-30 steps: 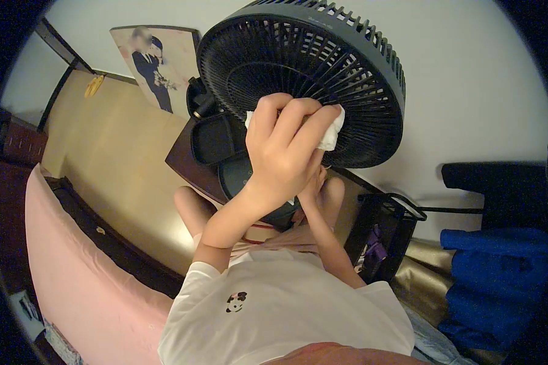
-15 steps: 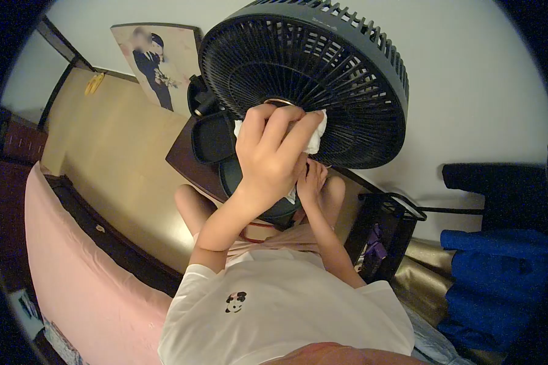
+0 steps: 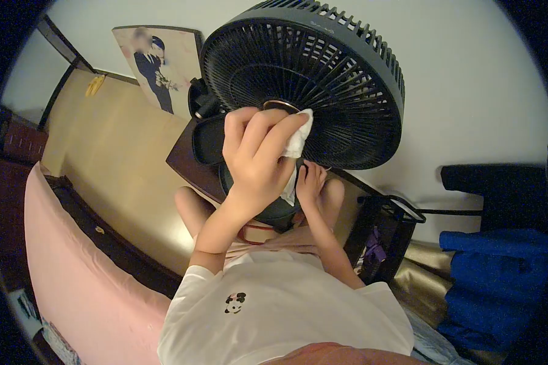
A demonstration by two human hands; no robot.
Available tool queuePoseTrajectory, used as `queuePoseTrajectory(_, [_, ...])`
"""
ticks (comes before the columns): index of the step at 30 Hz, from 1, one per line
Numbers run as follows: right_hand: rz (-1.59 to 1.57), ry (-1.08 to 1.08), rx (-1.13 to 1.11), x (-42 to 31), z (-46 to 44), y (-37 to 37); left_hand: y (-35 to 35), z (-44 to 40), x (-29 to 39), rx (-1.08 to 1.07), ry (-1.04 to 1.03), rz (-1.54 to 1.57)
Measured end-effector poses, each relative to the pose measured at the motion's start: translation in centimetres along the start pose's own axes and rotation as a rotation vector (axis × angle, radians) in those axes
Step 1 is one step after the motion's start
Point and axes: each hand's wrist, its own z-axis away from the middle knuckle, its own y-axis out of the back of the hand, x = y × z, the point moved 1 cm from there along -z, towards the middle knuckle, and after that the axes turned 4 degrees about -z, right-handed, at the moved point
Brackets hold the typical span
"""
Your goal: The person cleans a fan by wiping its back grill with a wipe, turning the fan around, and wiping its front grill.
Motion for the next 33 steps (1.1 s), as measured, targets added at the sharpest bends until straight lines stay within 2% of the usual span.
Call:
queuePoseTrajectory(15, [0.016,0.089,0.086,0.7,0.0,-0.8,-2.2,-1.3,0.9,0.057,-0.054,0.014])
queuePoseTrajectory(21, [-0.022,0.096,0.099,0.4,-0.1,-0.6,-2.3,-2.0,0.9,0.029,-0.088,0.013])
queuePoseTrajectory(24, [-0.014,0.079,0.08,0.1,-0.1,-0.5,-1.9,-2.0,1.2,-0.05,0.008,0.053])
queuePoseTrajectory(27, [-0.012,0.075,0.084,0.0,0.0,-0.4,-1.6,-1.6,0.9,-0.091,0.004,0.001])
queuePoseTrajectory(29, [-0.03,0.064,0.077,0.0,0.0,-0.3,-1.4,-1.1,0.3,-0.071,-0.073,-0.056])
queuePoseTrajectory(33, [-0.049,0.043,0.052,-0.1,0.1,-0.1,-1.0,-0.2,0.0,-0.096,-0.046,-0.045])
